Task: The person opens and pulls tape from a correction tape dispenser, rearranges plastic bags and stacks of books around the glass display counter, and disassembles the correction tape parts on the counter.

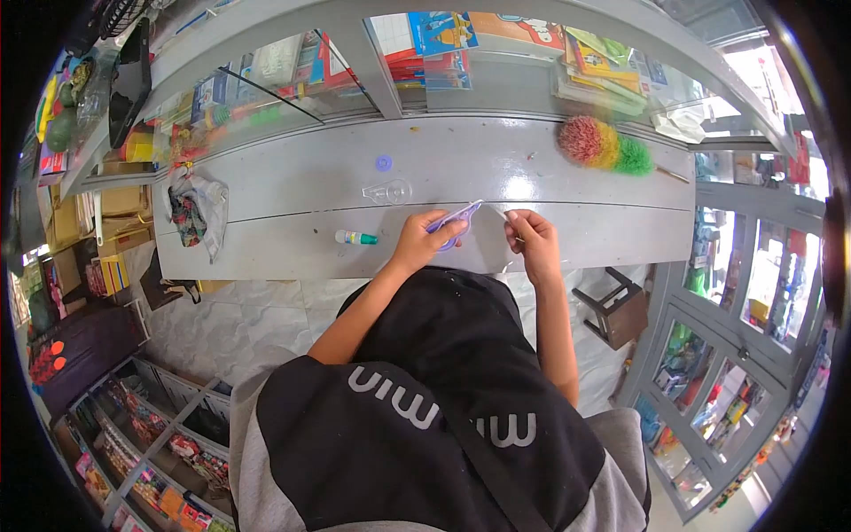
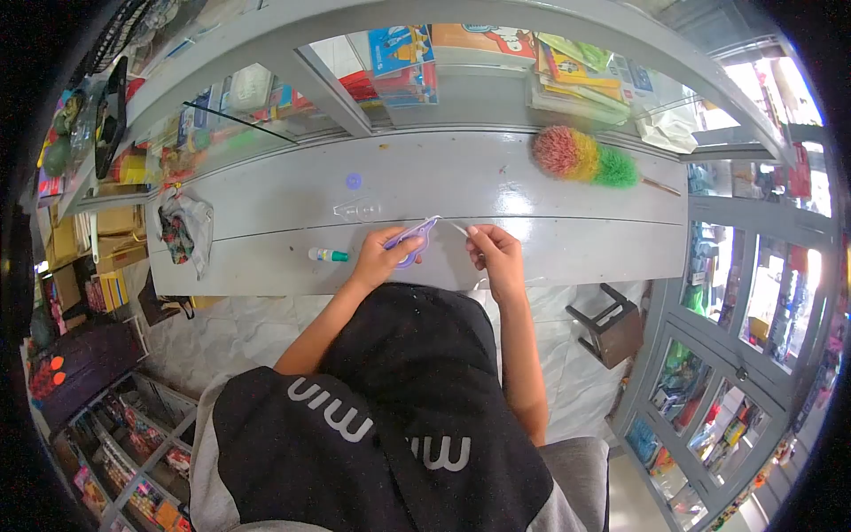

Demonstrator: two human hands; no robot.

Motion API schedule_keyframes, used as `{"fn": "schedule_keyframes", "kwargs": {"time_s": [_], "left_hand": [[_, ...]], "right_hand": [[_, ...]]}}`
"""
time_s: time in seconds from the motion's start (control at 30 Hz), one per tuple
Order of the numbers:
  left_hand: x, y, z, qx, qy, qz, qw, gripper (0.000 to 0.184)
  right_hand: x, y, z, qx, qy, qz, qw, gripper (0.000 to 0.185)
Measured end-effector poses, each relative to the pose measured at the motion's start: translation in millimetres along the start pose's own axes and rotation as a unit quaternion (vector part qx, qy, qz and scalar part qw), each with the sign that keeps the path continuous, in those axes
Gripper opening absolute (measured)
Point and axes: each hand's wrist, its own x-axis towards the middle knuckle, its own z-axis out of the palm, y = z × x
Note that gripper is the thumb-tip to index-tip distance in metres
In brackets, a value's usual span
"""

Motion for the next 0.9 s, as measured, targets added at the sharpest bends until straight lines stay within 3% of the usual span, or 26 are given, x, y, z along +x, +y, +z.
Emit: {"fn": "schedule_keyframes", "kwargs": {"time_s": [0.13, 0.27, 0.33, 0.43, 0.53, 0.57, 0.63, 0.77, 0.83, 0.9], "left_hand": [[-3, 9, 3, -0.016, 0.057, 0.021, 0.998, 0.028], [2, 0, -5, -0.053, 0.055, -0.001, 0.997, 0.029], [5, -9, -6, -0.162, 0.069, -0.029, 0.984, 0.028], [4, -7, -5, -0.224, 0.073, -0.069, 0.970, 0.028], [7, -10, -5, -0.252, 0.075, -0.079, 0.962, 0.028], [8, -11, -5, -0.252, 0.074, -0.081, 0.961, 0.028], [11, -13, -5, -0.268, 0.040, -0.079, 0.959, 0.030], [14, -17, 3, -0.249, 0.043, -0.028, 0.967, 0.026], [14, -22, 4, -0.193, 0.032, -0.034, 0.980, 0.022], [12, -19, 8, -0.191, 0.034, -0.041, 0.980, 0.021]], "right_hand": [[-4, 6, -2, -0.058, 0.019, -0.045, 0.997, 0.014], [-10, 9, 3, -0.148, 0.033, -0.124, 0.981, 0.017], [-18, 7, 12, -0.171, 0.036, -0.123, 0.977, 0.017], [-26, 8, 20, -0.242, 0.031, -0.130, 0.961, 0.016], [-34, 2, 33, -0.365, 0.031, -0.304, 0.880, 0.011], [-34, 4, 35, -0.365, 0.032, -0.302, 0.880, 0.011], [-33, 7, 37, -0.387, 0.027, -0.389, 0.836, 0.008], [-34, 4, 41, -0.338, 0.018, -0.350, 0.873, 0.005], [-32, 12, 38, -0.243, 0.030, -0.213, 0.946, 0.005], [-21, 26, 33, -0.165, 0.025, -0.202, 0.965, 0.005]]}}
